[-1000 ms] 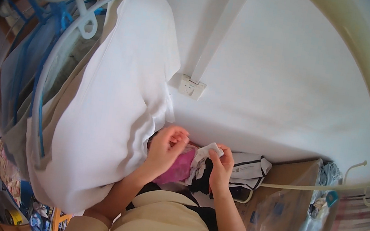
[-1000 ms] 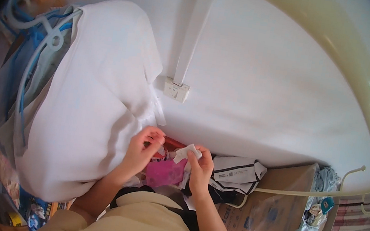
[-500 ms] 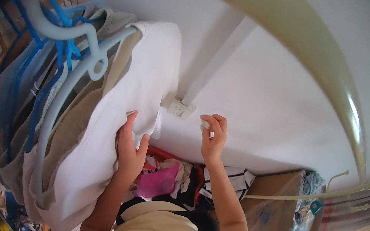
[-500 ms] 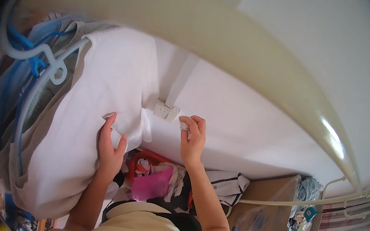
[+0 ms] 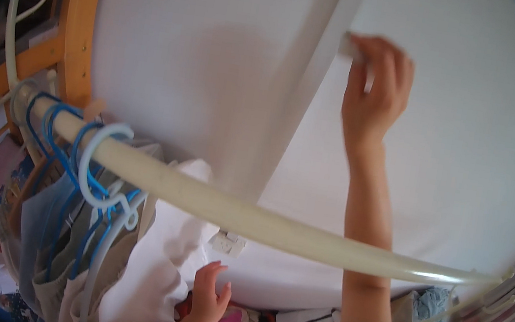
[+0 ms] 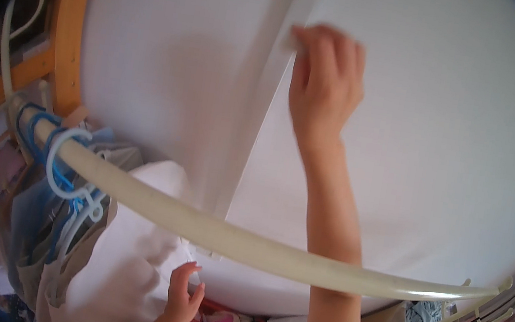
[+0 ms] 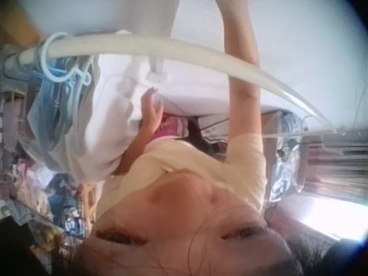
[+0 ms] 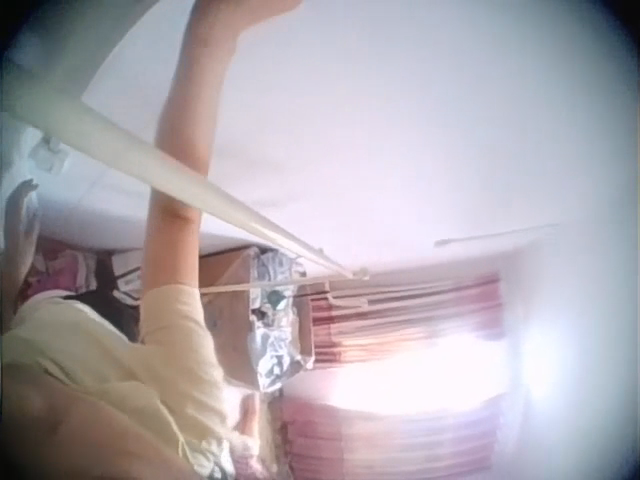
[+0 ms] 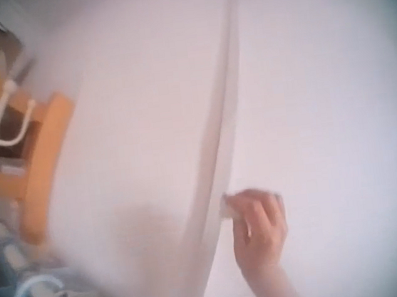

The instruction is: The person wipes down the frame of a white metal stand with a cloth and then uses the cloth to clean a white electrical conduit on the wall.

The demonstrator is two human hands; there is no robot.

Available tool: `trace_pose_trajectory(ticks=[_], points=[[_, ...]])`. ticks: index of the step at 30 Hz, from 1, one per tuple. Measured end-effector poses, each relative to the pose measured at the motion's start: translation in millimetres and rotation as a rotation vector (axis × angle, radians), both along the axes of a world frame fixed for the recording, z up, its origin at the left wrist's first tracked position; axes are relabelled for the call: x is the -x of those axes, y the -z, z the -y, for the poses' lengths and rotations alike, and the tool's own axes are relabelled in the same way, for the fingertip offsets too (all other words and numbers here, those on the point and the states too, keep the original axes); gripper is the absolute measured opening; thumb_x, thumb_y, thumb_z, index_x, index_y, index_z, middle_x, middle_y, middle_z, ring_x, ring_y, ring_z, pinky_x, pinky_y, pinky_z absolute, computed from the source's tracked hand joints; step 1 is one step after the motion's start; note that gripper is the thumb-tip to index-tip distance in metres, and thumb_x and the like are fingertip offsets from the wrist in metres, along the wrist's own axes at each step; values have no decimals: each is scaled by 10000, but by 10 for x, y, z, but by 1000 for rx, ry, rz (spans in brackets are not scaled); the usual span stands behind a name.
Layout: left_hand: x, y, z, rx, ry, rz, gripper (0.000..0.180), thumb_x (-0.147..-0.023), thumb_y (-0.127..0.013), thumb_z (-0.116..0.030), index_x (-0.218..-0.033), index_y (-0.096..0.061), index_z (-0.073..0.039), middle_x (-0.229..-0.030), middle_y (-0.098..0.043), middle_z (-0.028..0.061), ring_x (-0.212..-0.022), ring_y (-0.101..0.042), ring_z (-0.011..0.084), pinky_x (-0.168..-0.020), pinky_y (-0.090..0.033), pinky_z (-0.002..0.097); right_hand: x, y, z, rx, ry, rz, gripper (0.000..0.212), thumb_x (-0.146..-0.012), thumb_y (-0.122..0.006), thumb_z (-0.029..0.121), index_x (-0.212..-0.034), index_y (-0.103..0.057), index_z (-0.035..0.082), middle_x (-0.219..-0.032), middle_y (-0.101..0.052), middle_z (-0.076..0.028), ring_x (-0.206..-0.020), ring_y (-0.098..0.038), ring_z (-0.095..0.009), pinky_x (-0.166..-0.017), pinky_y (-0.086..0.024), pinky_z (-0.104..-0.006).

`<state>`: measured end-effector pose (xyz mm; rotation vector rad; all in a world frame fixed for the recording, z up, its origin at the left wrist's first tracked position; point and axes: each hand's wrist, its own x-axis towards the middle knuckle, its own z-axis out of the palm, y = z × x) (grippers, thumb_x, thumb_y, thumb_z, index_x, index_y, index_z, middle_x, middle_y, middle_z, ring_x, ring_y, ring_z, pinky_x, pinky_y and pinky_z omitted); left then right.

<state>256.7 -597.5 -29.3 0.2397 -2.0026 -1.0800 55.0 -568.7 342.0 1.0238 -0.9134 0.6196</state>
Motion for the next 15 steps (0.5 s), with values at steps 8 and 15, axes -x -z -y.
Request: trace_pose_trajectory(ticks=[8,15], points=[[204,47,33,19,-5,-15,351,-755,-633,-23,-1097,-557,-48,-1175,-536,183,-1080,-483,366,-921,-405,437,452,-994,64,-29,189,-97,196,-756,-561,-31,-885,-684,51,-914,-626,-45,-849,-575,-249,-663,-510,-348],[269,83,169,1,-4,-13,357,-753,-629,-19,-1097,-540,-43,-1163,-536,187,-1074,-483,368,-925,-392,441,337,-357,29,-199,213,-33,172,-721,-577,-22,-873,-651,14,-914,-609,-48,-849,-572,-245,-646,-513,-341]])
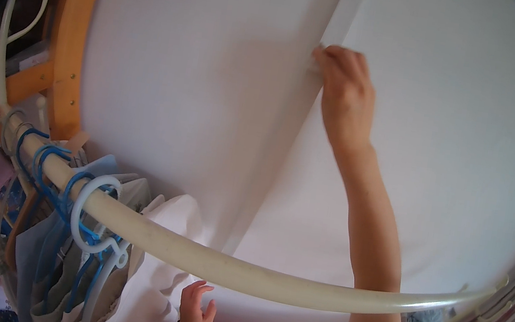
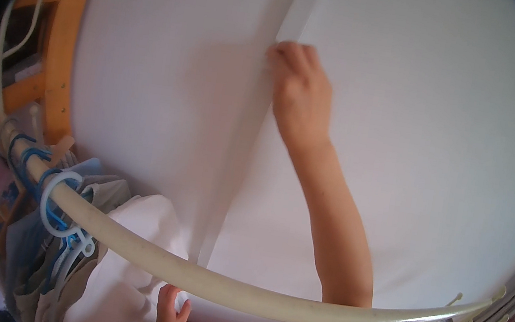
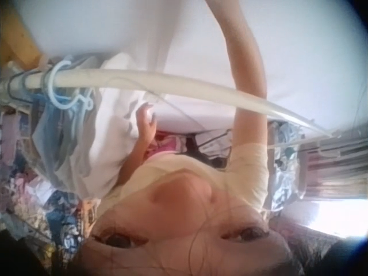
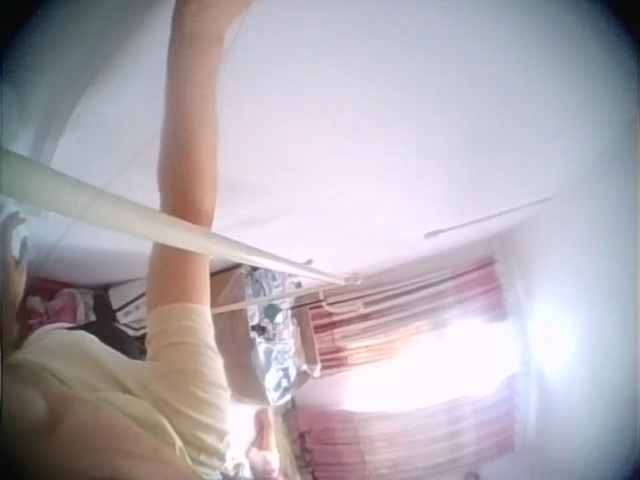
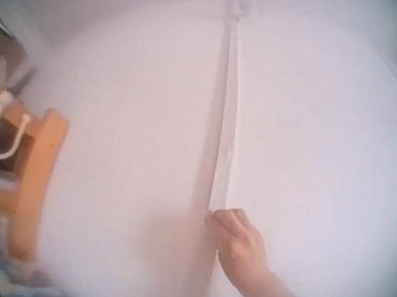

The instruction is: The person wipes down the frame of a white metal stand with a cloth and then uses the cloth to clean a white electrical conduit on the wall.

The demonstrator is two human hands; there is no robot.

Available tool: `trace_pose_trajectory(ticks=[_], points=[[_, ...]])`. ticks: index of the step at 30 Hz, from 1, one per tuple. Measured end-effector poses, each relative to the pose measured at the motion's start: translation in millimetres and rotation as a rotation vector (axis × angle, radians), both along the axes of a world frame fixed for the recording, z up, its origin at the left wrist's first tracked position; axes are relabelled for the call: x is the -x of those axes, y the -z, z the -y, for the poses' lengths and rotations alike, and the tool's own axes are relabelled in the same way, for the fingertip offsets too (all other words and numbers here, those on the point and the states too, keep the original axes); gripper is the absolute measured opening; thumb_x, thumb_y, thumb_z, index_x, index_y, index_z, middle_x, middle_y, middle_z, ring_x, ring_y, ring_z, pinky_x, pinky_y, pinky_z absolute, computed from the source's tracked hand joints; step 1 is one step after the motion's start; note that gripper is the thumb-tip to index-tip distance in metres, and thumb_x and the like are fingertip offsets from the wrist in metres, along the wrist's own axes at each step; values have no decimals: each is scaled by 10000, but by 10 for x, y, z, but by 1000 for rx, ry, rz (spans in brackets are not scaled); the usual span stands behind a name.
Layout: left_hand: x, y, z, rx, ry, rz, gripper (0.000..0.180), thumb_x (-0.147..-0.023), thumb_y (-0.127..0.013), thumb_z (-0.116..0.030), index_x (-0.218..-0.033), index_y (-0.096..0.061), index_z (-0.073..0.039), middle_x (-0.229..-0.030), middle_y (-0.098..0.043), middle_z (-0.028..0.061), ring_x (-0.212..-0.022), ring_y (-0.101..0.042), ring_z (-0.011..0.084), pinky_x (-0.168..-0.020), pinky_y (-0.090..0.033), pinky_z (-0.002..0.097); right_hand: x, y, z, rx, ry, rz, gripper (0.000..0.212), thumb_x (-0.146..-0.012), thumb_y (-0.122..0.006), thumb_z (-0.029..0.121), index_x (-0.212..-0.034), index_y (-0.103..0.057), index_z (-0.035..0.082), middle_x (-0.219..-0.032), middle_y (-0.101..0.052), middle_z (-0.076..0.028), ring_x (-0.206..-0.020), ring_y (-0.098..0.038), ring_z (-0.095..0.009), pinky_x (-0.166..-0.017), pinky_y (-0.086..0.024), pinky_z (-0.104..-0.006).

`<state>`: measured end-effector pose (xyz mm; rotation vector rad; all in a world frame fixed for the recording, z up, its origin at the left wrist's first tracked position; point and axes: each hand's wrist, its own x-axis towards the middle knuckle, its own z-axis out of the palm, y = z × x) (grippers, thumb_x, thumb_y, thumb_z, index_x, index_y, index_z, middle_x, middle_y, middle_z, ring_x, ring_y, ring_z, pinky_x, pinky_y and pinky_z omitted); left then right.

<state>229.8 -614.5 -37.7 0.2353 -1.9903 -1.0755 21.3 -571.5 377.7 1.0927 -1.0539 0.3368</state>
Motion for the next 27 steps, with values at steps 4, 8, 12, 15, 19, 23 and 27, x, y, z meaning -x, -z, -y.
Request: trace_pose_trajectory(ticks=[4,8,12,15,19,23,27], points=[[41,-30,-20,-6,21,-15,345,-753,-628,-20,-1087,-543,-43,-1150,-543,190,-1066,-490,370,-924,-394,437,-51,281,4,-157,23,46,153,-714,-584,-21,-855,-629,16,-920,-589,-45,-858,-578,-232,-633,-515,-332],[-20,-3,-81,30,65,-43,402,-817,-640,-36,-1201,-521,-18,-1192,-540,216,-1117,-486,397,-967,-387,451,42,-112,-1,-130,6,-6,167,-713,-594,-30,-867,-648,5,-936,-621,-53,-866,-583,-238,-661,-519,-333],[-6,38,-130,31,61,-33,391,-818,-632,-29,-1193,-523,-16,-1186,-545,214,-1108,-494,393,-962,-390,445,65,-652,37,51,10,-53,196,-711,-600,-36,-888,-672,9,-956,-649,-60,-876,-586,-245,-675,-523,-340],[-45,15,-167,17,61,-47,379,-814,-630,-22,-1180,-530,-12,-1180,-546,215,-1103,-494,396,-956,-391,448,65,-540,35,86,-3,-45,186,-724,-604,-27,-890,-673,19,-919,-636,-67,-853,-582,-250,-648,-515,-349],[-103,53,-70,12,48,-35,392,-811,-631,-27,-1190,-531,-32,-1205,-538,202,-1129,-481,386,-959,-388,447,10,113,50,-8,6,12,147,-743,-613,-4,-887,-638,-9,-911,-604,-68,-811,-577,-249,-599,-501,-349],[-123,18,40,9,33,-15,324,-749,-629,-18,-1065,-559,-41,-1128,-560,181,-1066,-502,360,-923,-399,432,-18,716,47,-98,39,48,155,-729,-615,-13,-884,-628,-11,-936,-589,-63,-818,-582,-240,-600,-506,-337],[-178,19,58,8,23,4,314,-748,-630,-16,-1055,-569,-39,-1121,-568,173,-1072,-508,347,-926,-402,424,-9,561,-1,-165,-17,56,214,-707,-614,-38,-916,-642,-1,-930,-601,-61,-824,-584,-235,-612,-512,-325]])
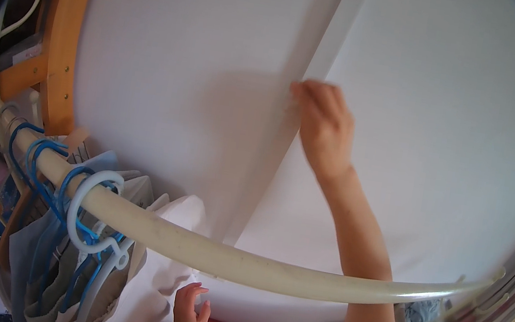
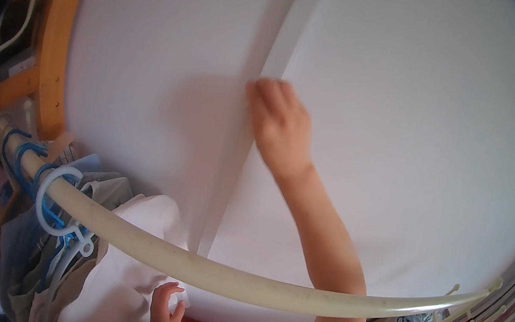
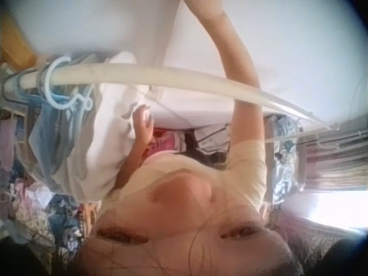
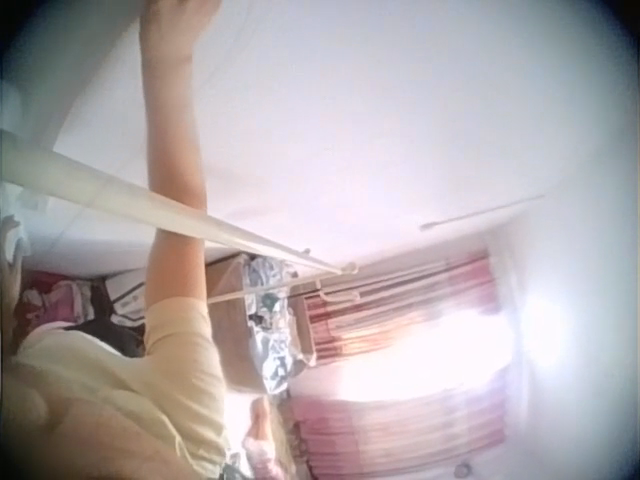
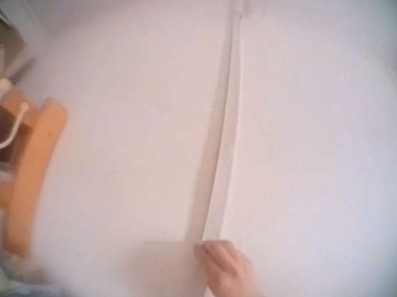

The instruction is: The person wipes down the frame of a white metal stand with a cloth and then uses the cloth to clean a white electrical conduit on the wall.

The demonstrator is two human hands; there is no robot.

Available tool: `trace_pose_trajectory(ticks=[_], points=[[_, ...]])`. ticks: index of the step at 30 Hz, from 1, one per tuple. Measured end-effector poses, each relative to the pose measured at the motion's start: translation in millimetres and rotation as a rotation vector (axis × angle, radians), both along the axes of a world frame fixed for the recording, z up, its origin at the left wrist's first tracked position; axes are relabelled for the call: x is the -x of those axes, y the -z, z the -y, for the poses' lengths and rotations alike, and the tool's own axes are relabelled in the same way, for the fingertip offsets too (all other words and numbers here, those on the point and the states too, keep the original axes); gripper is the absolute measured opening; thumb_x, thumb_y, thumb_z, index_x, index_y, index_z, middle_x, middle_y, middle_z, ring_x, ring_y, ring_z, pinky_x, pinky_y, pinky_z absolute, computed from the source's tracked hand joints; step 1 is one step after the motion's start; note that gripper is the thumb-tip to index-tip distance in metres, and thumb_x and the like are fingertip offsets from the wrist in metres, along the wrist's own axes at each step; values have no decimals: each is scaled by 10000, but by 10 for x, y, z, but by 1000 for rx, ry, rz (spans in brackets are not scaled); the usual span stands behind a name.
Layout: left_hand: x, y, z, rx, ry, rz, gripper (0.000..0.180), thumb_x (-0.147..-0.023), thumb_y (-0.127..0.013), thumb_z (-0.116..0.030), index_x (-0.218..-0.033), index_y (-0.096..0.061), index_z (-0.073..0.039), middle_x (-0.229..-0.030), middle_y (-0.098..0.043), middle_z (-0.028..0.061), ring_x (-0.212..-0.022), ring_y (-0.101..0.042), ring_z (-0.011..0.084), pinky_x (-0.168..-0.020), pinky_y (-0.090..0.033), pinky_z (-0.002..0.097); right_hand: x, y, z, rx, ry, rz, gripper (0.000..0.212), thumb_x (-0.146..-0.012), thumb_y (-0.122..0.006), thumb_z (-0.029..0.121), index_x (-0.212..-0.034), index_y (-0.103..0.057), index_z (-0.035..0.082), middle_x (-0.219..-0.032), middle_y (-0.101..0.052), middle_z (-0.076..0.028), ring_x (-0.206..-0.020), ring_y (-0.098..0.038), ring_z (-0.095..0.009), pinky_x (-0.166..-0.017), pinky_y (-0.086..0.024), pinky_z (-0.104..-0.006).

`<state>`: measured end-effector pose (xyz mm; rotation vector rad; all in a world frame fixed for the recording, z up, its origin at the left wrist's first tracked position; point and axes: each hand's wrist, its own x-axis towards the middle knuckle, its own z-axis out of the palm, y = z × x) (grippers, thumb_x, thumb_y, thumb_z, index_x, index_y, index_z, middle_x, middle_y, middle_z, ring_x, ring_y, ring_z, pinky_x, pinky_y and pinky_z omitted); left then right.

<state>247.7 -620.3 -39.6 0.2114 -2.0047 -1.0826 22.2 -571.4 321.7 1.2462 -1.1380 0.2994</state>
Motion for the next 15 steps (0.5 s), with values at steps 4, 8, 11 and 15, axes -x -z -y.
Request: trace_pose_trajectory(ticks=[4,8,11,15], points=[[48,17,-41,-14,32,8,312,-751,-630,-20,-1056,-568,-39,-1123,-567,171,-1074,-508,345,-929,-401,423,63,-503,33,169,12,-27,262,-698,-600,-55,-939,-663,24,-935,-620,-62,-823,-582,-243,-621,-515,-329],[-2,12,-5,-39,23,16,310,-750,-629,-9,-1053,-566,-34,-1115,-566,168,-1073,-506,347,-932,-402,422,26,-103,51,182,12,2,216,-721,-600,-31,-924,-668,2,-955,-623,-72,-838,-583,-261,-625,-511,-343],[-88,45,47,-59,7,25,317,-751,-620,6,-1060,-558,-24,-1117,-559,173,-1081,-501,353,-943,-398,423,-30,621,-22,25,-8,88,248,-719,-617,-10,-962,-660,-38,-985,-620,-90,-869,-591,-254,-610,-511,-335],[-164,6,102,-118,-60,45,361,-763,-600,16,-1117,-529,-5,-1150,-534,186,-1108,-486,364,-978,-379,424,-118,1524,-187,-124,66,130,282,-707,-636,-11,-986,-654,-52,-1033,-618,-102,-891,-600,-246,-627,-524,-326]])
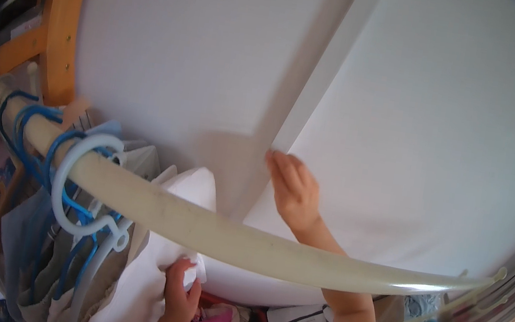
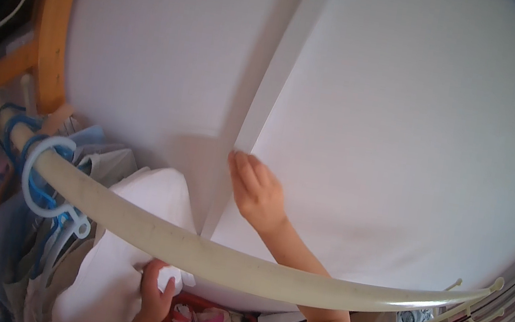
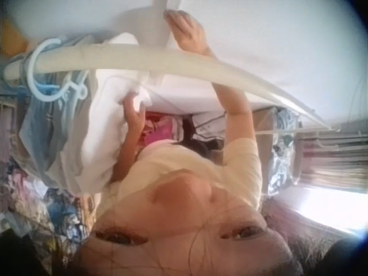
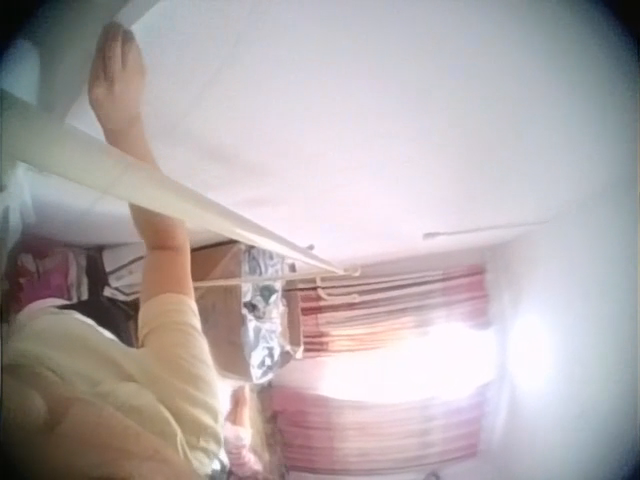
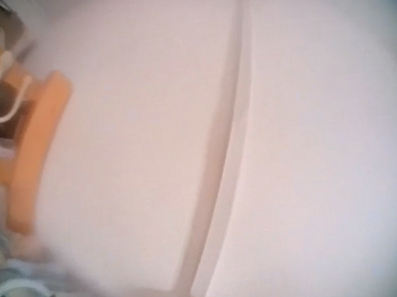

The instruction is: The person wipes down the frame of a white metal stand with a cloth and then uses the cloth to clean a white electrical conduit on the wall.

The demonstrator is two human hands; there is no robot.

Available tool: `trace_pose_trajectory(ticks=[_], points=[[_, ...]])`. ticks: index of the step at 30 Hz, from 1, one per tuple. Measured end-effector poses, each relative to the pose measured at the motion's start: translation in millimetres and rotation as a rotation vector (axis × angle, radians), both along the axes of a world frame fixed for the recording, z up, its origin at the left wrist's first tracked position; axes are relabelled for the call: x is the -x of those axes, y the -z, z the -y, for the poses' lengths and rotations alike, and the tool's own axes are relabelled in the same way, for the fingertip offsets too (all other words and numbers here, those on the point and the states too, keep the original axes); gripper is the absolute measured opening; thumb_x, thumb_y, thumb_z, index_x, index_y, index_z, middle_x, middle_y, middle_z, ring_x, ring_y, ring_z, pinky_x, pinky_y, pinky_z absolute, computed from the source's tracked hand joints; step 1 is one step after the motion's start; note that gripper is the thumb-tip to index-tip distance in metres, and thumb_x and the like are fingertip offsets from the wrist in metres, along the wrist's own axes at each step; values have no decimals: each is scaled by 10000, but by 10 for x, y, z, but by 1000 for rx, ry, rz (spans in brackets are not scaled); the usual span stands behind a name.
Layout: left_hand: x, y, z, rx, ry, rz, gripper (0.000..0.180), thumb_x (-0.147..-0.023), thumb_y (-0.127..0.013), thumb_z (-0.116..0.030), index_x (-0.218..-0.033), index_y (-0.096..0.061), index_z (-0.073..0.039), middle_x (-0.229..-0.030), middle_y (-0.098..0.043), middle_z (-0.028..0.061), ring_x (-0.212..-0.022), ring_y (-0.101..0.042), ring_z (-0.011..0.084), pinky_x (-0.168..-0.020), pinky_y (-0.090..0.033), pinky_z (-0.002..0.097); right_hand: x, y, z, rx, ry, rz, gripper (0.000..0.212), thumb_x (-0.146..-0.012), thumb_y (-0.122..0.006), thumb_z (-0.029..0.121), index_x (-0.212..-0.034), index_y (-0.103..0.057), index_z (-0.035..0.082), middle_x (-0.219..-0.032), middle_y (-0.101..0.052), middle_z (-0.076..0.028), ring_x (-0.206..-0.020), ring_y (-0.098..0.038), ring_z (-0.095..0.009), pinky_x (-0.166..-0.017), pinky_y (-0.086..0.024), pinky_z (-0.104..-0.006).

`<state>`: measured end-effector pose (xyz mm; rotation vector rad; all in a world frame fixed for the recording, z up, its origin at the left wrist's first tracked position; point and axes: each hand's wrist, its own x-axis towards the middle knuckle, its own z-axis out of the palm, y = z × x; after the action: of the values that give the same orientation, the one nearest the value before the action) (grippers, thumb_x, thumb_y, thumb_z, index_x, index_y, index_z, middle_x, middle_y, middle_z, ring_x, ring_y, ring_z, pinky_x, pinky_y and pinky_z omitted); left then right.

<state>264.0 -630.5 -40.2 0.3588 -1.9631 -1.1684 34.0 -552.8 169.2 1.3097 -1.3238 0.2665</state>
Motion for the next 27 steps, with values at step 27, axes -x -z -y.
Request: trace_pose_trajectory(ticks=[27], points=[[181,-76,103,-90,-37,-54,433,-818,-545,30,-1246,-484,11,-1240,-517,183,-1185,-468,336,-1018,-355,390,-302,376,94,71,74,239,211,-765,-617,-80,-963,-672,-30,-989,-645,-127,-867,-602,-285,-743,-507,-352]])
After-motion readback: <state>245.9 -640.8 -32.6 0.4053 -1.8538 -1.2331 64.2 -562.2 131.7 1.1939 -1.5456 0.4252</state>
